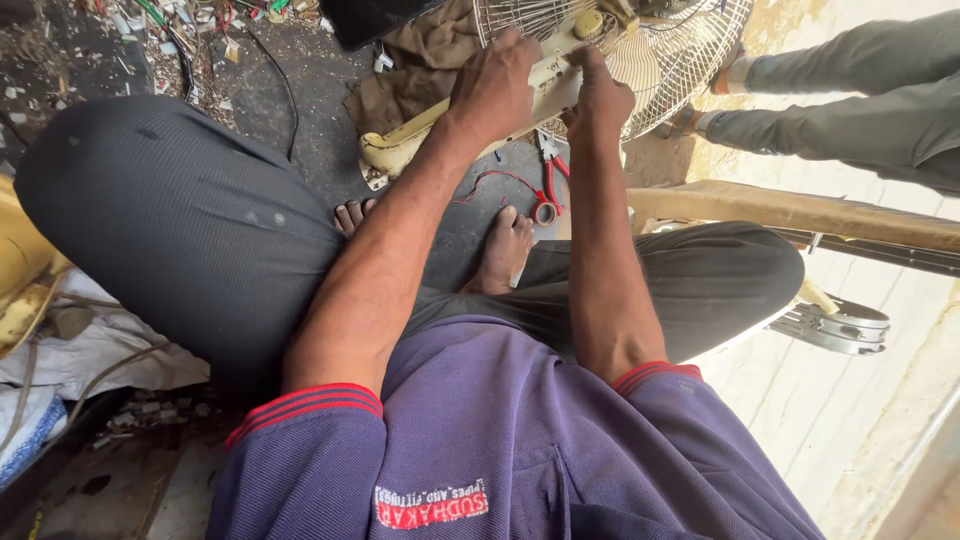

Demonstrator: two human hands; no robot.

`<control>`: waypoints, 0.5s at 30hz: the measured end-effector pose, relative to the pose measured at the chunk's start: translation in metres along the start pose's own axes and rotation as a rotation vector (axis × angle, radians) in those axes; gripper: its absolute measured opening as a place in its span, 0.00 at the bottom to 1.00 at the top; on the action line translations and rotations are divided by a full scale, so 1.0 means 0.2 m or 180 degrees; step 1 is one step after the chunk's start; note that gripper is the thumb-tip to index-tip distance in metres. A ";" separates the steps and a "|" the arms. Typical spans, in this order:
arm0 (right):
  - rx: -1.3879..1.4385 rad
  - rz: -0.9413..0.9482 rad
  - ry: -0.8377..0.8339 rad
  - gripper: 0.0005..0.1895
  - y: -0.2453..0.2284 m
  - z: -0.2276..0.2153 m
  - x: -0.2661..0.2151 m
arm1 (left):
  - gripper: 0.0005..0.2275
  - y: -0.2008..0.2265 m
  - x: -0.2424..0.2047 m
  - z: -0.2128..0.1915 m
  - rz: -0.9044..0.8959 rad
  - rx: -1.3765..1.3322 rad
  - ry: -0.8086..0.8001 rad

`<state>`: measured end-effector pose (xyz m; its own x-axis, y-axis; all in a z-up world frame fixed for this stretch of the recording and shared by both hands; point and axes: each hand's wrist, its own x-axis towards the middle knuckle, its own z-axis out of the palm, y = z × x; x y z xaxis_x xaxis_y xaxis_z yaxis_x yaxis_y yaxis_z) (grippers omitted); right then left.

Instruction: Repairing a pedestal fan's electrical components and casing.

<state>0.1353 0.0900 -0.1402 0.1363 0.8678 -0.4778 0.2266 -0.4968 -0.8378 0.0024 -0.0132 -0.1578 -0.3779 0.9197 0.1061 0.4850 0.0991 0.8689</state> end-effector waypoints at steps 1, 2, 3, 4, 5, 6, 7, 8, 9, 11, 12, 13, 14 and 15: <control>0.0054 0.0001 -0.0108 0.24 -0.01 -0.01 -0.01 | 0.14 -0.01 -0.01 0.03 0.0131 -0.0115 0.0111; 0.0039 -0.0012 -0.0108 0.24 0.01 -0.03 0.01 | 0.14 -0.01 -0.01 0.05 0.0129 -0.0129 0.0125; -0.0131 0.0030 -0.0013 0.24 0.02 -0.03 0.04 | 0.13 -0.02 0.00 0.05 -0.0055 -0.0062 -0.0050; -0.0301 0.0072 0.0083 0.24 0.03 -0.04 0.06 | 0.12 -0.02 0.01 0.06 -0.0241 0.0004 -0.0223; -0.0310 0.0074 0.0076 0.24 0.03 -0.05 0.06 | 0.12 -0.03 0.01 0.06 -0.0251 0.0002 -0.0218; -0.0200 0.0108 0.0005 0.24 0.03 -0.05 0.07 | 0.10 -0.04 0.01 0.07 -0.0332 -0.0229 -0.0125; -0.0081 0.0153 -0.0067 0.24 0.03 -0.05 0.07 | 0.09 -0.05 0.01 0.07 -0.0415 -0.0450 -0.0039; -0.0080 0.0165 -0.0075 0.24 0.03 -0.07 0.06 | 0.09 -0.07 0.01 0.09 -0.0426 -0.0441 -0.0041; -0.0084 0.0122 -0.0168 0.25 0.03 -0.06 0.06 | 0.07 -0.10 0.03 0.10 -0.0322 -0.0432 0.0049; -0.0068 0.0099 -0.0282 0.26 0.02 -0.04 0.06 | 0.05 -0.06 0.06 0.00 -0.0223 -0.0391 0.0133; -0.0040 0.0030 -0.0253 0.28 0.02 -0.03 0.07 | 0.04 0.01 0.07 -0.10 -0.0315 -0.0179 -0.0222; -0.0009 -0.0015 -0.0177 0.29 0.04 -0.06 0.06 | 0.04 0.10 0.07 -0.18 -0.0399 0.0016 -0.0626; 0.0014 0.0029 -0.0150 0.29 0.06 -0.07 0.07 | 0.04 0.11 0.06 -0.22 -0.0403 0.0032 -0.0680; -0.0117 -0.0065 0.0022 0.30 0.08 -0.06 0.08 | 0.07 0.13 0.06 -0.27 -0.0336 0.0381 -0.0578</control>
<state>0.1530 0.0970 -0.1577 0.1379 0.8778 -0.4587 0.2646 -0.4789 -0.8370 -0.0314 -0.0203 -0.1087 -0.2887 0.9541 -0.0803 0.5444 0.2326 0.8059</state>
